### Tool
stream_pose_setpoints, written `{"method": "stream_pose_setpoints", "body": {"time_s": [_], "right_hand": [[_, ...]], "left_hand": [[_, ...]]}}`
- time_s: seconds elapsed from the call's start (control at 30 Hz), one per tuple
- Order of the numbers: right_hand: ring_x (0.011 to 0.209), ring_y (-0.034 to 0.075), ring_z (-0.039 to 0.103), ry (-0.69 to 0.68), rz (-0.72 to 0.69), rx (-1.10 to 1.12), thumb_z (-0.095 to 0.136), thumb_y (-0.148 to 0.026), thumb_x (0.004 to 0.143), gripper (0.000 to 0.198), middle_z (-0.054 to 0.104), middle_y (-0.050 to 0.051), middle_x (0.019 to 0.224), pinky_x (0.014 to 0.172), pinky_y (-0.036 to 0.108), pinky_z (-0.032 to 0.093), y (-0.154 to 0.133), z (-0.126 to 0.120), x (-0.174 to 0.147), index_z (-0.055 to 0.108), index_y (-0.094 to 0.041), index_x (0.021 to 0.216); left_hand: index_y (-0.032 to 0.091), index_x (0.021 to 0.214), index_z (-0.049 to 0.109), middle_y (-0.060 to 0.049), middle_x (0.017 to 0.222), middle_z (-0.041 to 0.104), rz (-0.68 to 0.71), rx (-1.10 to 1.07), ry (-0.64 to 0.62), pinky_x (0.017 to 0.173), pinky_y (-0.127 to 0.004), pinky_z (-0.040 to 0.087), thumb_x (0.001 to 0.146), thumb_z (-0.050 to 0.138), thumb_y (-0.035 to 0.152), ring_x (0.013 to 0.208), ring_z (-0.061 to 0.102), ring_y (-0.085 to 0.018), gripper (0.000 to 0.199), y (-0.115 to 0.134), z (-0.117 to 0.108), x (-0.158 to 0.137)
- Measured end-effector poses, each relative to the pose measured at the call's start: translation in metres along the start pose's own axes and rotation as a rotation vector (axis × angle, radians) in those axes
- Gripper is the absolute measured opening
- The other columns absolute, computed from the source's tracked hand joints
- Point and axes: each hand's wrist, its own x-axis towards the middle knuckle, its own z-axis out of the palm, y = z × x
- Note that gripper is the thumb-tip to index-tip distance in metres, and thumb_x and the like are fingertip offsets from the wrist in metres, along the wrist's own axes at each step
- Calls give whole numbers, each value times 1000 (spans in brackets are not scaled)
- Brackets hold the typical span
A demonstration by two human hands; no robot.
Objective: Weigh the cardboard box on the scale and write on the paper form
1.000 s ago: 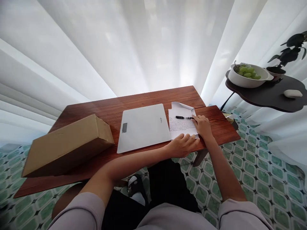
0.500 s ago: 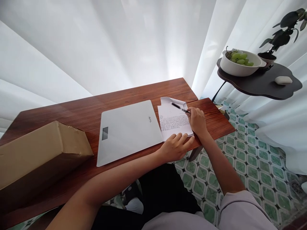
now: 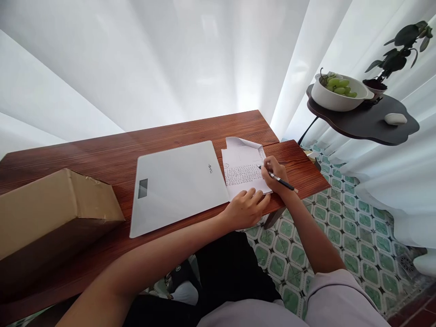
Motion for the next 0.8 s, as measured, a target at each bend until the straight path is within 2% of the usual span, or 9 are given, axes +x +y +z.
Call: {"method": "stream_pose_setpoints", "body": {"time_s": [0.07, 0.1, 0.23, 0.33, 0.5, 0.67, 0.8], "right_hand": [[44, 12, 51, -128, 75, 155, 48, -29, 94, 7, 58, -7, 54, 49, 24, 42, -2, -2, 0, 52, -23, 96], [45, 12, 53, -174, 103, 204, 49, -30, 94, 9, 60, -6, 55, 49, 24, 43, -4, -3, 0, 55, -23, 94], [44, 11, 51, -194, 106, 163, 62, -35, 87, 30, 56, -4, 49, 52, 26, 42, -7, -3, 0, 51, -22, 63], [42, 12, 48, -215, 112, 151, 66, -37, 86, 35, 52, -5, 45, 52, 28, 41, -8, -2, 1, 47, -23, 59], [40, 12, 48, -294, 157, 167, 56, -39, 93, 35, 55, -5, 46, 50, 28, 43, -8, 0, 1, 47, -23, 64], [40, 12, 49, -329, 191, 180, 53, -40, 95, 35, 56, -5, 47, 49, 28, 44, -10, 0, 0, 46, -24, 65], [42, 12, 50, -337, 195, 181, 53, -40, 95, 33, 55, -5, 48, 50, 28, 44, -10, 0, 1, 48, -24, 67]], "left_hand": [[11, 113, 56, -9, 93, 55, -3, -5, 1, 60, -36, 34, 98, 37, 25, 78, 51, -22, 28, 0, 1, 0], [12, 107, 56, -8, 91, 55, -4, -7, 5, 60, -36, 34, 97, 37, 26, 78, 51, -22, 25, 0, 2, 0], [14, 92, 55, -8, 87, 54, -16, -7, 48, 63, -37, 36, 97, 38, 27, 79, 52, -23, 21, 0, 3, 0], [14, 92, 55, -9, 87, 55, -32, -18, 25, 63, -37, 36, 96, 40, 26, 80, 52, -24, 20, 0, 5, 0], [11, 97, 59, -10, 90, 56, -50, -33, 5, 63, -37, 37, 96, 42, 27, 81, 52, -24, 23, 0, 8, 0], [11, 95, 60, -12, 93, 57, -62, -37, -33, 65, -38, 40, 95, 42, 27, 85, 56, -26, 24, 1, 6, 0], [9, 100, 61, -15, 99, 60, -66, -41, -55, 72, -39, 45, 96, 41, 28, 98, 60, -31, 28, 2, 5, 0]]}}
